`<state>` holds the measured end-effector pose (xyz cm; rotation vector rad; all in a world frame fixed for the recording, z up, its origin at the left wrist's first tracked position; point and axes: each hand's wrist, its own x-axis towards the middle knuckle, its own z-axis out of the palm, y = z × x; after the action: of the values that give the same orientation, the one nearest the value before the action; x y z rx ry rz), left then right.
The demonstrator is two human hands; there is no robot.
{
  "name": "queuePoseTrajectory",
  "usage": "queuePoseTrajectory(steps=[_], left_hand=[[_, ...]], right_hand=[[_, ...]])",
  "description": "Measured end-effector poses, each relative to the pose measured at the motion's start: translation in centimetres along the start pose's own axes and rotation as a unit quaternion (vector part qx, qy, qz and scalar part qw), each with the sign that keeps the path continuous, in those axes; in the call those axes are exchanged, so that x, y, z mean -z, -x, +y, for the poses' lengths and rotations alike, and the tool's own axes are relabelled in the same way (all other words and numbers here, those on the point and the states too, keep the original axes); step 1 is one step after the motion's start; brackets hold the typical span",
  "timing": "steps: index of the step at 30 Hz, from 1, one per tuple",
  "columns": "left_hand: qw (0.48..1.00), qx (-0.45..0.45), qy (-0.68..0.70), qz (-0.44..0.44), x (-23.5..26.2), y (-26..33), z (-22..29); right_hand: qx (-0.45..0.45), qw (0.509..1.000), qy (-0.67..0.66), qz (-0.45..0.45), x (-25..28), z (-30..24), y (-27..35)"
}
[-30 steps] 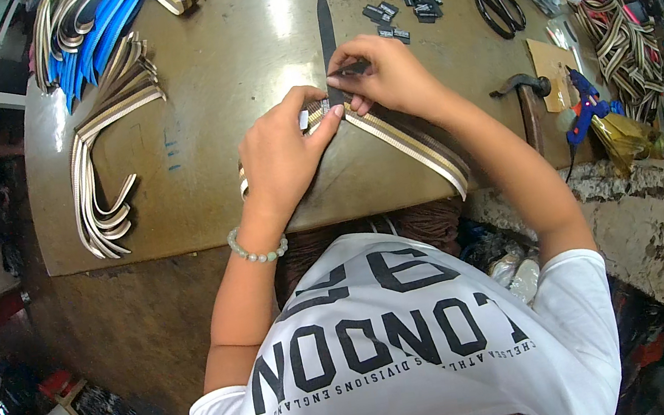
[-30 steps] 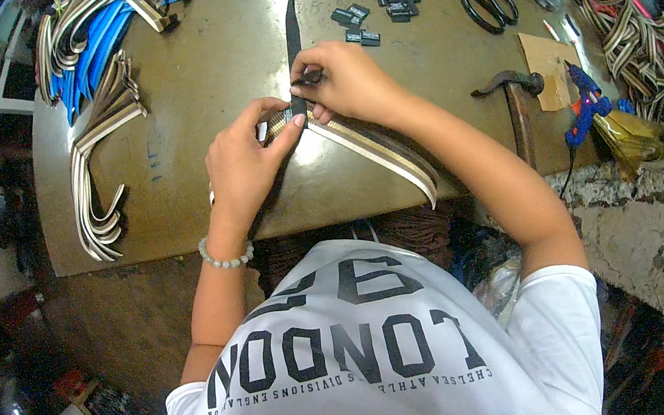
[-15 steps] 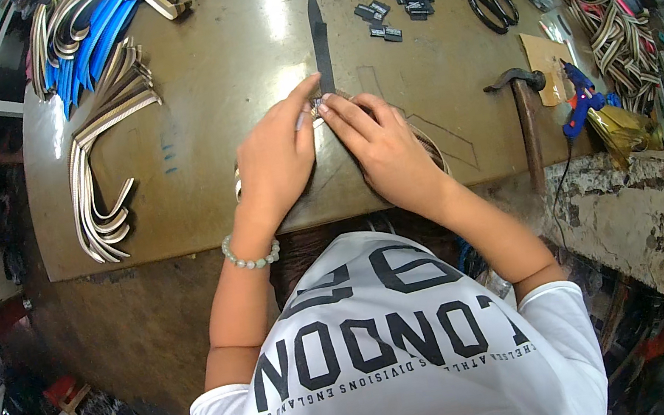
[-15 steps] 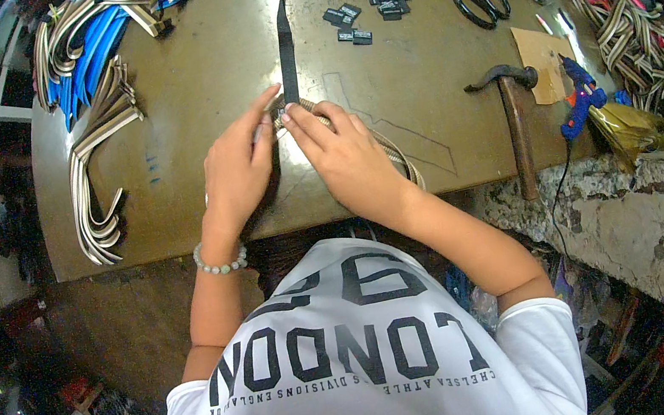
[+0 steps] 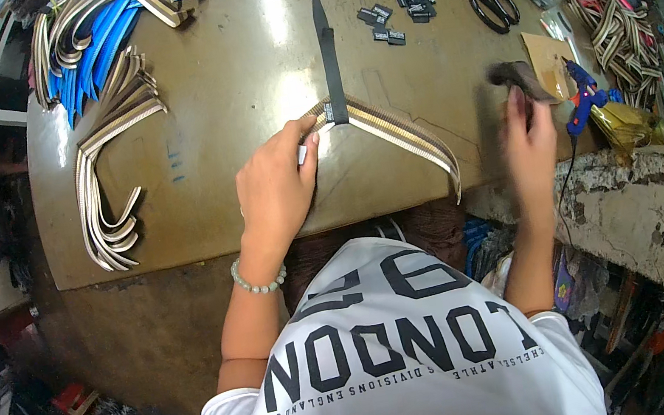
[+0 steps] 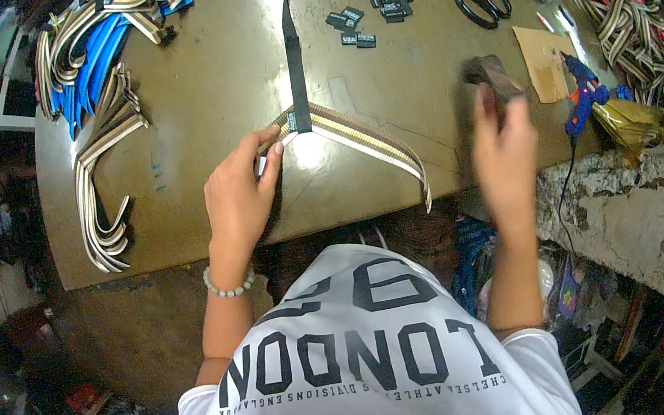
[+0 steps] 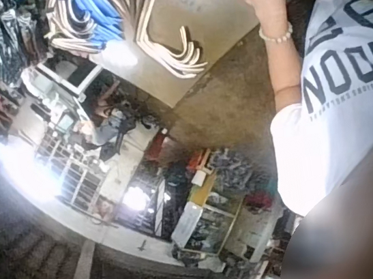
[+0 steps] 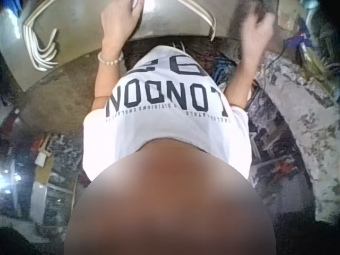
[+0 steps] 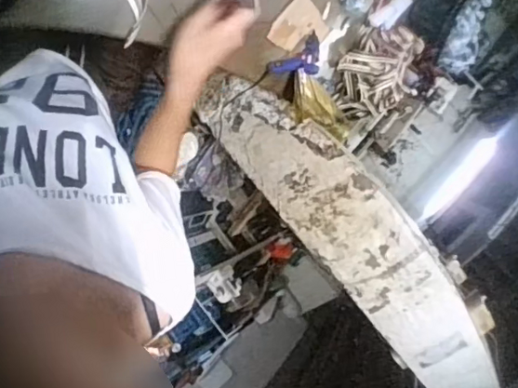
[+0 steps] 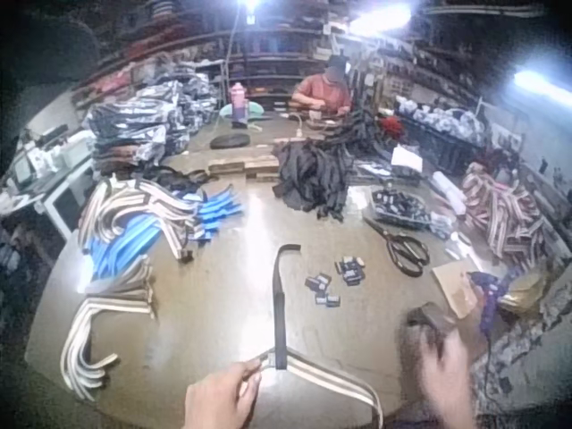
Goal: The person repeatedly assembles zipper units by applying hot glue to a black strap, attaching a zipper tape, and securing a metal stop with a hammer. They handle multiple zipper tapes and metal stops, using a glue gun and hammer throughout the process.
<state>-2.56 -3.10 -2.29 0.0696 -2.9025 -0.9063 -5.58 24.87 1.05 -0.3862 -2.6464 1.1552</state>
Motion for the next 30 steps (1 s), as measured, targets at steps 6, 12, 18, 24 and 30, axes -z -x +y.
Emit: queuePoseTrajectory(steps=[6, 12, 18, 24, 30], left_hand=[[0.999, 0.028, 0.030, 0.015, -0.3, 0.3, 0.1], [0.999, 0.011, 0.020, 0.023, -0.8, 0.4, -0.7], [1.000, 0.000, -0.010, 0.007, -0.5, 0.1, -0.2], [1.000, -0.003, -0.022, -0.006, -0.3, 0.3, 0.0], [0.995, -0.076, -0.046, -0.035, 0.2, 0.4, 1.0]], right_hand=[[0.223, 0.950, 0.043, -0.213, -7.4, -8.6, 2.8], [0.321, 0.935, -0.099, -0.111, -6.9, -7.1, 4.0], [0.150, 0.966, 0.061, -0.202, -6.5, -6.7, 3.6], [0.168, 0.964, 0.204, 0.030, -0.6, 1.0, -2.9], [0.143, 0.919, 0.367, 0.008, 1.4, 3.7, -4.2]])
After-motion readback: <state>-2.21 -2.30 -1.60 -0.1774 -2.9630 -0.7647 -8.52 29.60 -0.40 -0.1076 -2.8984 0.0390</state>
